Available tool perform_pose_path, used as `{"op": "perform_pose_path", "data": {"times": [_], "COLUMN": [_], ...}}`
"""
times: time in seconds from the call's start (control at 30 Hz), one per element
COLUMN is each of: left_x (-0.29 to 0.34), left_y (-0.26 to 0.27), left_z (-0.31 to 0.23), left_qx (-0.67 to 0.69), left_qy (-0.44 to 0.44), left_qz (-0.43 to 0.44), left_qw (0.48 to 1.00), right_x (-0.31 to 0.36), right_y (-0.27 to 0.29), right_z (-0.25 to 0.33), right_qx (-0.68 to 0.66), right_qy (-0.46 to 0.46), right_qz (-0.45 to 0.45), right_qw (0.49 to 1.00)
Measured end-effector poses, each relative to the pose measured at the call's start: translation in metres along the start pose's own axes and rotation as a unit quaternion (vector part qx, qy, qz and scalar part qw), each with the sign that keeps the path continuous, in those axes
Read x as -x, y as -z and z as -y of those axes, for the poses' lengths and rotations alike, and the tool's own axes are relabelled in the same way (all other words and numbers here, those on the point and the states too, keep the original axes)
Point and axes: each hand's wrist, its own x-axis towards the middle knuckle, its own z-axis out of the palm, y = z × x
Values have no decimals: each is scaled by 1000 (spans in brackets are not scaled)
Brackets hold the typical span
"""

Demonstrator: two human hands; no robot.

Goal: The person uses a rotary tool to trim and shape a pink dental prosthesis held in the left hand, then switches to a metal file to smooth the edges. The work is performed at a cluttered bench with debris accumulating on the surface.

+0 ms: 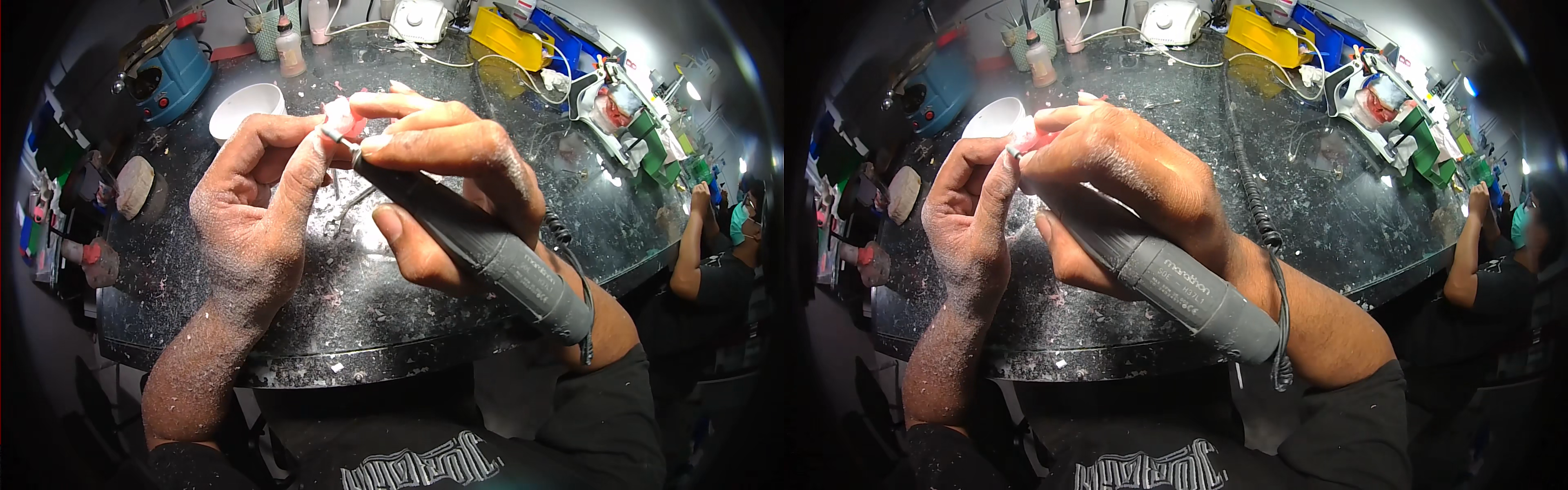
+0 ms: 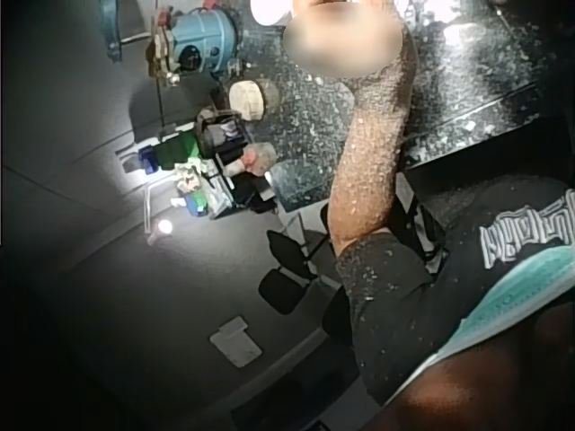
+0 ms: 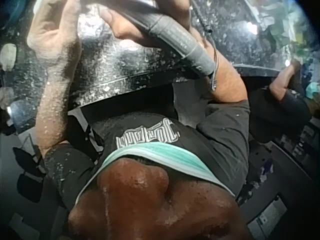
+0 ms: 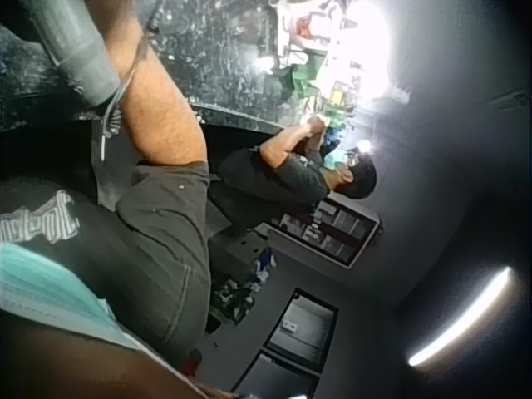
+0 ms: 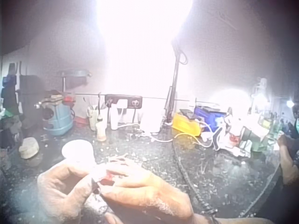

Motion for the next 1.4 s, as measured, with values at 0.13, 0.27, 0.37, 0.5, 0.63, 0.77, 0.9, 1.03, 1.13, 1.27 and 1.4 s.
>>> {"op": "perform_pose_path", "data": {"times": [0.13,0.27,0.37,0.5,0.63,0.77,0.9,1.03,1.13,1.27,1.4], "left_x": [0,0,0,-1,-1,-1,-3,0,-1,-1,1], "left_y": [-2,-1,-2,-2,1,-1,-6,-4,-7,-6,-7], "left_z": [-2,1,0,2,6,5,1,5,0,5,2], "left_qx": [-3,10,20,15,21,48,83,144,120,122,75], "left_qy": [7,11,7,2,-11,-3,31,56,66,39,18], "left_qz": [-4,-4,-1,4,15,7,-7,-3,-7,0,4], "left_qw": [1000,1000,1000,1000,1000,999,996,988,990,992,997], "right_x": [0,-1,0,2,2,0,-2,-2,-3,-2,-1], "right_y": [-1,-1,-9,-9,-8,-10,-10,-11,-14,-9,-10], "right_z": [3,2,8,8,7,5,7,5,5,6,7], "right_qx": [-1,-19,-48,-56,-46,-27,-19,-28,-42,-32,-16], "right_qy": [-11,-11,-67,-77,-66,-46,-44,-32,-34,-42,-52], "right_qz": [-6,-16,-79,-86,-71,-80,-82,-69,-81,-56,-62], "right_qw": [1000,1000,993,992,994,995,996,997,995,997,997]}}
